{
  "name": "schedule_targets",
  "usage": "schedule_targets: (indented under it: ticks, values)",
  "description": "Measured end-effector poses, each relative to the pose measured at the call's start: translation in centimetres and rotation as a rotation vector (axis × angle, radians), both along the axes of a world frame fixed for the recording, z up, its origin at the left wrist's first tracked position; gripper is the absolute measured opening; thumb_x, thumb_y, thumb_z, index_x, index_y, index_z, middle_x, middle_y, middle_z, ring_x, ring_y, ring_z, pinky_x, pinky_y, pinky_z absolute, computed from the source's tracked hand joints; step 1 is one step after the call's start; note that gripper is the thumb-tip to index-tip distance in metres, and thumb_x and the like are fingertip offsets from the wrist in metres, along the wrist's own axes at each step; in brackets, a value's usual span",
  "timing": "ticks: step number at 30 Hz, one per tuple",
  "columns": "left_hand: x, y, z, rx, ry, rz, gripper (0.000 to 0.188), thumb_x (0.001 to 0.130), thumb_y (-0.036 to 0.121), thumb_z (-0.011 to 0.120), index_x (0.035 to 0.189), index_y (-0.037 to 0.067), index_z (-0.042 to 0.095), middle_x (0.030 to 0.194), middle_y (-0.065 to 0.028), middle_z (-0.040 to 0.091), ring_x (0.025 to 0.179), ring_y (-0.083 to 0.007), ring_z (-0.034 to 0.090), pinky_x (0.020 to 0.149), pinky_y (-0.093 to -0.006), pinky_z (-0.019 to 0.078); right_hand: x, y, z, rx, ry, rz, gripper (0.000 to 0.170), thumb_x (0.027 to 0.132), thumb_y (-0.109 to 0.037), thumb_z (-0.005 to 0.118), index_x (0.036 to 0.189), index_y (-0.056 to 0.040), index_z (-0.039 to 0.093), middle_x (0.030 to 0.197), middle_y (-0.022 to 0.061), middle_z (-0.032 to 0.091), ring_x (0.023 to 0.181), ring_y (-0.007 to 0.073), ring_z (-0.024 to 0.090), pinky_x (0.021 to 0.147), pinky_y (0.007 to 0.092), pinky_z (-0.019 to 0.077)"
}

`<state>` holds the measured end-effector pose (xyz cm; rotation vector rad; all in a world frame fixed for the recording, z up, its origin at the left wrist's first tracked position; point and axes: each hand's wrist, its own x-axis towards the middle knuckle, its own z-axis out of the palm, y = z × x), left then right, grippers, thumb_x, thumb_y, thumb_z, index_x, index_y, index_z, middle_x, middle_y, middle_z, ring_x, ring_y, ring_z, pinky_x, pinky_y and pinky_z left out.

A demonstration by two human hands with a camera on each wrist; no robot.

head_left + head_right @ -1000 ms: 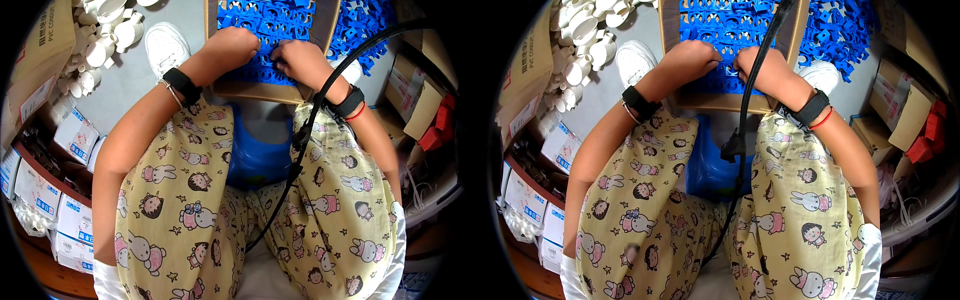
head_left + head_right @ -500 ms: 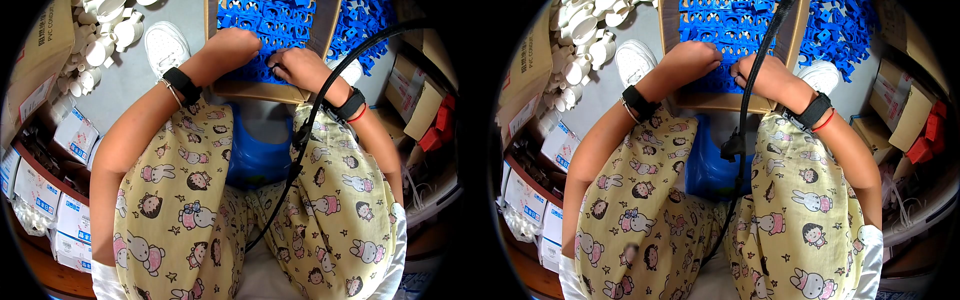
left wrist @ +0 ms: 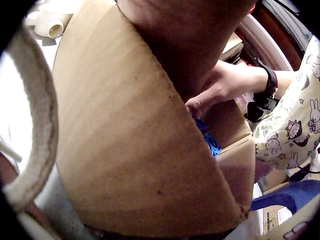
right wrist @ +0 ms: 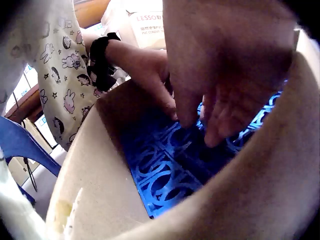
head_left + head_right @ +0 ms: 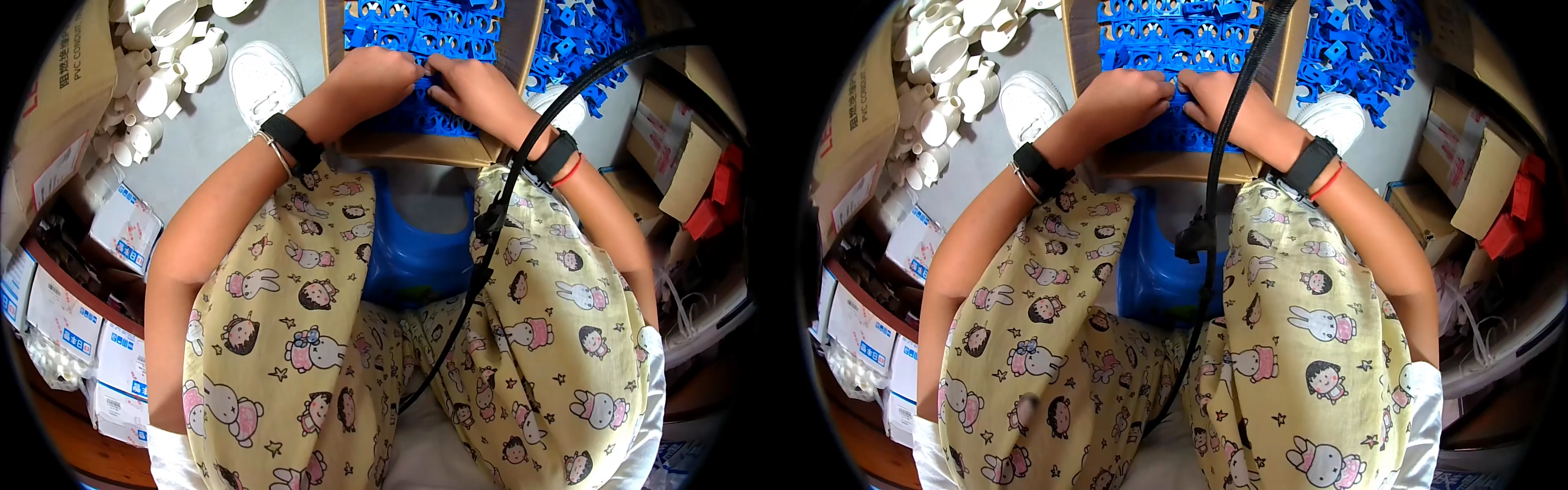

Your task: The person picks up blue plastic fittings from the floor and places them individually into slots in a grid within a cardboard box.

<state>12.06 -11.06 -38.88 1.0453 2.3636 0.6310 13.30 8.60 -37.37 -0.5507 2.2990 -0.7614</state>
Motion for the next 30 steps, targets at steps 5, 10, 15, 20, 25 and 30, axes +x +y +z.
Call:
schedule_targets:
  ticks: [5, 10, 15, 20, 25, 30]
  values:
    - [-0.1, 0.1, 0.1, -0.015, -0.008, 0.011, 0.016, 0.085, 0.021, 0.058, 0.079, 0.006, 0.06, 0.079, -0.0092, 0.062, 0.075, -0.0307, 0.063, 0.066, -0.0412, 0.0524, 0.1, -0.4, -0.5, -0.029, 0.01, 0.023, 0.017, 0.082, -0.017, 0.061, 0.092, -0.0041, 0.057, 0.078, 0.0193, 0.062, 0.078, 0.0384, 0.062, 0.068, 0.0471, 0.0497]
    - [0.1, 0.0, -0.2, 0.018, -0.008, 0.024, 0.016, 0.084, 0.021, 0.058, 0.08, 0.005, 0.06, 0.079, -0.01, 0.062, 0.075, -0.031, 0.063, 0.066, -0.0414, 0.0523, 0.1, -0.4, -1.4, -0.098, 0.024, -0.022, 0.012, 0.081, -0.016, 0.063, 0.086, -0.0059, 0.059, 0.074, 0.0173, 0.062, 0.074, 0.0374, 0.062, 0.066, 0.0455, 0.0501]
    - [0.2, 0.1, -0.3, 0.123, -0.07, 0.096, 0.015, 0.084, 0.019, 0.058, 0.084, 0.005, 0.063, 0.081, -0.0105, 0.064, 0.075, -0.0314, 0.063, 0.067, -0.041, 0.0522, -0.3, 0.0, -1.8, -0.144, -0.032, -0.032, 0.014, 0.079, -0.014, 0.066, 0.087, -0.0042, 0.059, 0.072, 0.0159, 0.062, 0.07, 0.035, 0.062, 0.063, 0.0416, 0.0496]
    - [0.0, 0.1, -0.8, 0.018, -0.082, 0.084, 0.015, 0.084, 0.019, 0.058, 0.08, 0.006, 0.064, 0.08, -0.0103, 0.065, 0.074, -0.0313, 0.062, 0.066, -0.0405, 0.0514, -1.0, 0.7, -1.4, -0.155, -0.132, -0.009, 0.014, 0.082, -0.01, 0.065, 0.092, -0.0024, 0.06, 0.073, 0.0136, 0.064, 0.069, 0.0293, 0.065, 0.063, 0.0363, 0.0503]
    - [0.0, 0.0, -0.7, 0.04, -0.055, 0.067, 0.015, 0.084, 0.019, 0.058, 0.08, 0.006, 0.063, 0.079, -0.01, 0.064, 0.073, -0.031, 0.062, 0.065, -0.0404, 0.0507, -2.7, 1.1, 0.2, -0.132, 0.17, -0.154, 0.012, 0.084, -0.009, 0.062, 0.095, -0.0051, 0.063, 0.077, 0.0125, 0.065, 0.068, 0.0266, 0.065, 0.063, 0.0352, 0.0507]
    - [0.0, 0.1, -0.8, 0.044, -0.051, 0.065, 0.014, 0.084, 0.018, 0.057, 0.078, 0.006, 0.063, 0.079, -0.0099, 0.064, 0.073, -0.0311, 0.062, 0.065, -0.0409, 0.0508, -3.7, 0.7, -0.4, -0.158, 0.463, -0.162, 0.02, 0.081, -0.011, 0.061, 0.099, -0.0043, 0.059, 0.092, 0.0154, 0.063, 0.08, 0.0353, 0.063, 0.072, 0.043, 0.0513]
